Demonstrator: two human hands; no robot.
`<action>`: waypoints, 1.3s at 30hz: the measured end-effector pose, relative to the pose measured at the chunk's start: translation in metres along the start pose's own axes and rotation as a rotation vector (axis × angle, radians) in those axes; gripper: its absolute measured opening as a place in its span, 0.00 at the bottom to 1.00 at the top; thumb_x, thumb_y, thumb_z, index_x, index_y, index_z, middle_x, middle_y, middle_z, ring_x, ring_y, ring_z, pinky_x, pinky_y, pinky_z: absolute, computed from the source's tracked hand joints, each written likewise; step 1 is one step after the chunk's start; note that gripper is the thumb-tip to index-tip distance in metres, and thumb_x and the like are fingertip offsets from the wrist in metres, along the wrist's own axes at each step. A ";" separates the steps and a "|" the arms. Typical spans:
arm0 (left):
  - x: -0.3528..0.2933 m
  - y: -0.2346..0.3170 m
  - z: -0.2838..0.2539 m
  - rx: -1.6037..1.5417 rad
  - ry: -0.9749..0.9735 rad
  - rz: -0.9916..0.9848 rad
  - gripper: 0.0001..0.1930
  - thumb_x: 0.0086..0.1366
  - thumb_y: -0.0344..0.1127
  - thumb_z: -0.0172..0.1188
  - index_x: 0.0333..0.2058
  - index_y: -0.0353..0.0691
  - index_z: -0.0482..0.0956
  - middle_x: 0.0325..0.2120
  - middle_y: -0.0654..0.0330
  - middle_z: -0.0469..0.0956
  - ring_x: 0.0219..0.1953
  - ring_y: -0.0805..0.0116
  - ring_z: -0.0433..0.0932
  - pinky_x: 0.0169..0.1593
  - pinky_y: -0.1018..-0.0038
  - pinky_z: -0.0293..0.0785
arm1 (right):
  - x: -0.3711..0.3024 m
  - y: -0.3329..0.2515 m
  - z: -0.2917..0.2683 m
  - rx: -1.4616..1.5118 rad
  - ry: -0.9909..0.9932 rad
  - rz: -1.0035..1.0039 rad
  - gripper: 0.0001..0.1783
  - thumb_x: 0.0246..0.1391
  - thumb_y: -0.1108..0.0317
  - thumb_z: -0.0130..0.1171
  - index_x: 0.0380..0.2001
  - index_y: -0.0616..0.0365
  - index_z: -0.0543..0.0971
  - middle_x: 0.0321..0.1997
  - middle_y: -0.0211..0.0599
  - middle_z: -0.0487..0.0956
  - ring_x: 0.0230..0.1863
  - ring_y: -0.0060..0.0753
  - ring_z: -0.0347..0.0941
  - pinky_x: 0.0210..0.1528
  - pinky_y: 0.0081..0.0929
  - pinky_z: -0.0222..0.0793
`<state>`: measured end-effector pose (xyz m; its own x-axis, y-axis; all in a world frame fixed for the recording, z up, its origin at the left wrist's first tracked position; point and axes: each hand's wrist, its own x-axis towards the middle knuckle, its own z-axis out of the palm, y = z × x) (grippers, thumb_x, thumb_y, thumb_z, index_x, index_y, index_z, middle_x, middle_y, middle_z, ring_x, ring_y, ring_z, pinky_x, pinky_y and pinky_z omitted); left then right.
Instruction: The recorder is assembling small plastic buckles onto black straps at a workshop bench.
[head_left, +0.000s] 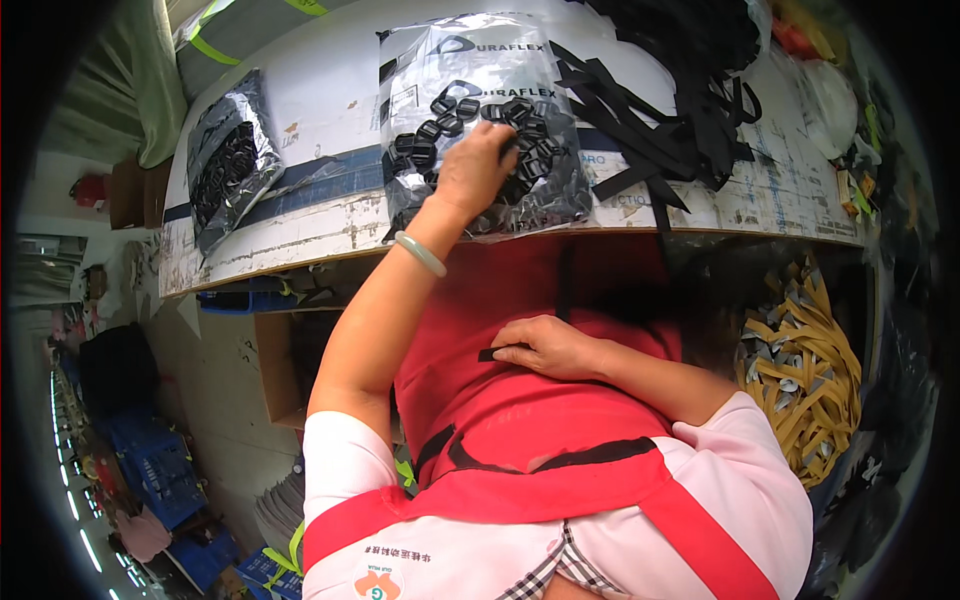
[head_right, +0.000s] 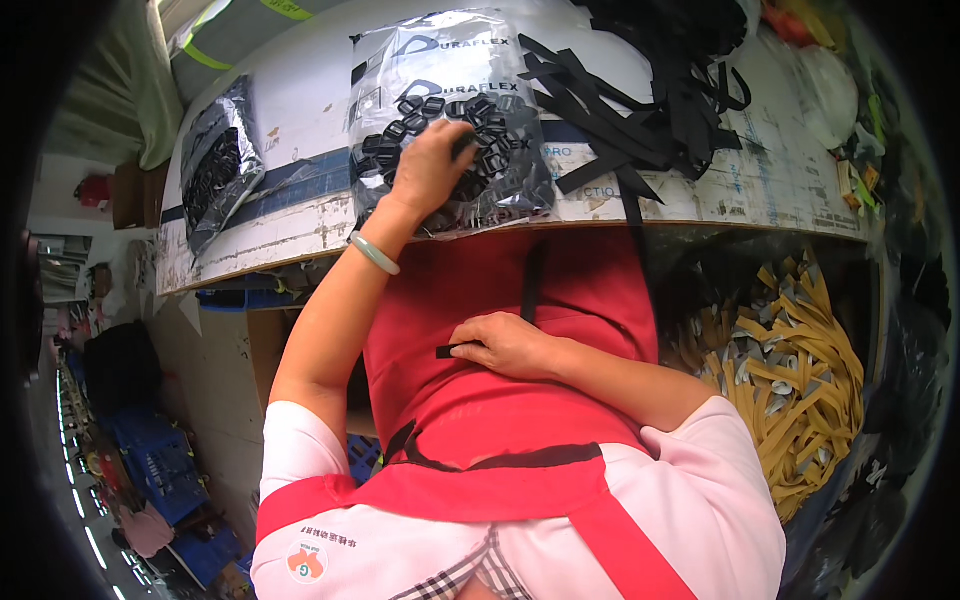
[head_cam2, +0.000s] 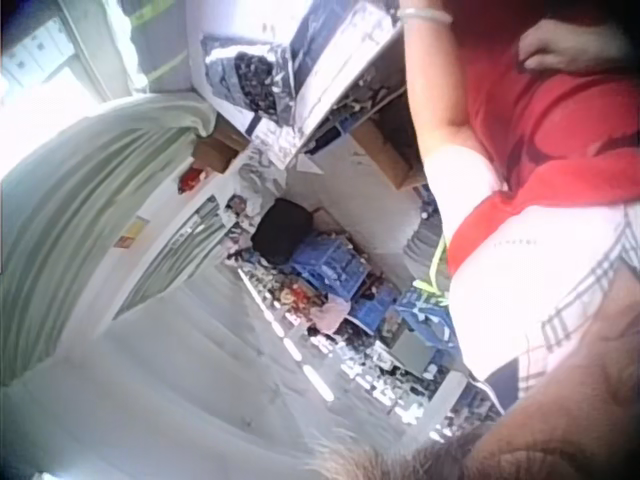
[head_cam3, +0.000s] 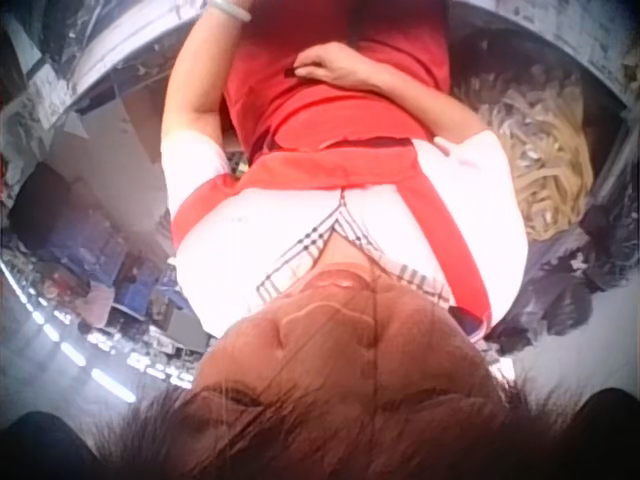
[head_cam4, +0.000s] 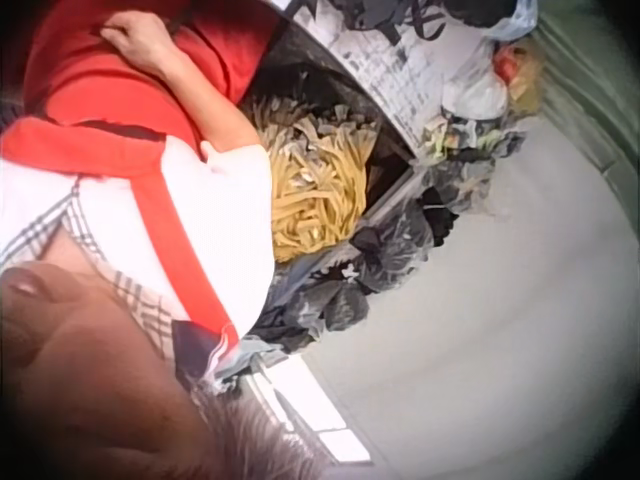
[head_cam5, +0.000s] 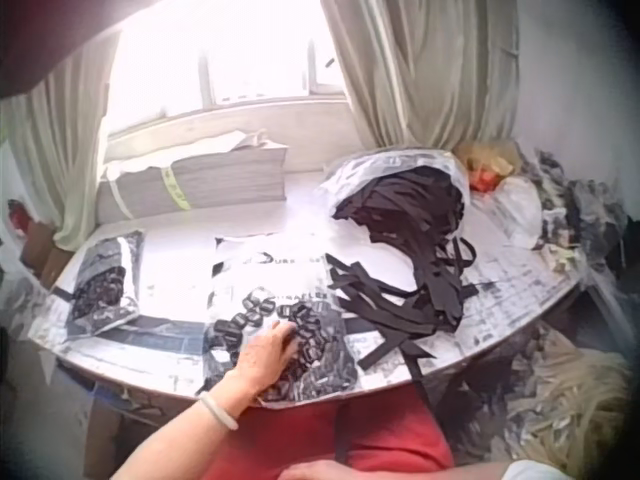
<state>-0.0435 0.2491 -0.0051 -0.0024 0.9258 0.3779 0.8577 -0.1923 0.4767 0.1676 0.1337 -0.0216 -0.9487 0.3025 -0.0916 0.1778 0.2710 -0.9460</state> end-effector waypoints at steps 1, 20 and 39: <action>0.007 -0.005 -0.003 -0.095 0.085 -0.036 0.12 0.60 0.38 0.61 0.40 0.40 0.78 0.36 0.51 0.78 0.36 0.49 0.79 0.40 0.62 0.76 | 0.000 -0.003 0.000 0.040 -0.015 0.048 0.12 0.60 0.64 0.54 0.41 0.60 0.78 0.33 0.46 0.79 0.33 0.44 0.77 0.38 0.35 0.71; -0.078 0.069 -0.023 -1.351 0.502 -0.737 0.08 0.62 0.36 0.65 0.34 0.41 0.76 0.23 0.69 0.74 0.20 0.80 0.71 0.22 0.81 0.69 | 0.028 -0.050 -0.043 0.421 0.531 0.205 0.11 0.59 0.64 0.60 0.38 0.60 0.79 0.23 0.24 0.75 0.20 0.13 0.68 0.22 0.13 0.65; -0.219 0.062 -0.053 -1.795 -0.494 -1.011 0.13 0.67 0.42 0.57 0.37 0.36 0.75 0.27 0.58 0.76 0.22 0.73 0.73 0.14 0.84 0.62 | -0.004 -0.022 -0.031 -0.713 0.255 -0.516 0.12 0.52 0.77 0.59 0.42 0.59 0.78 0.37 0.40 0.80 0.36 0.38 0.80 0.36 0.26 0.78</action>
<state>-0.0172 0.0169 -0.0164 0.3254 0.8141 -0.4809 -0.6622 0.5593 0.4987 0.1754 0.1551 0.0091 -0.8839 0.1567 0.4407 -0.0525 0.9030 -0.4264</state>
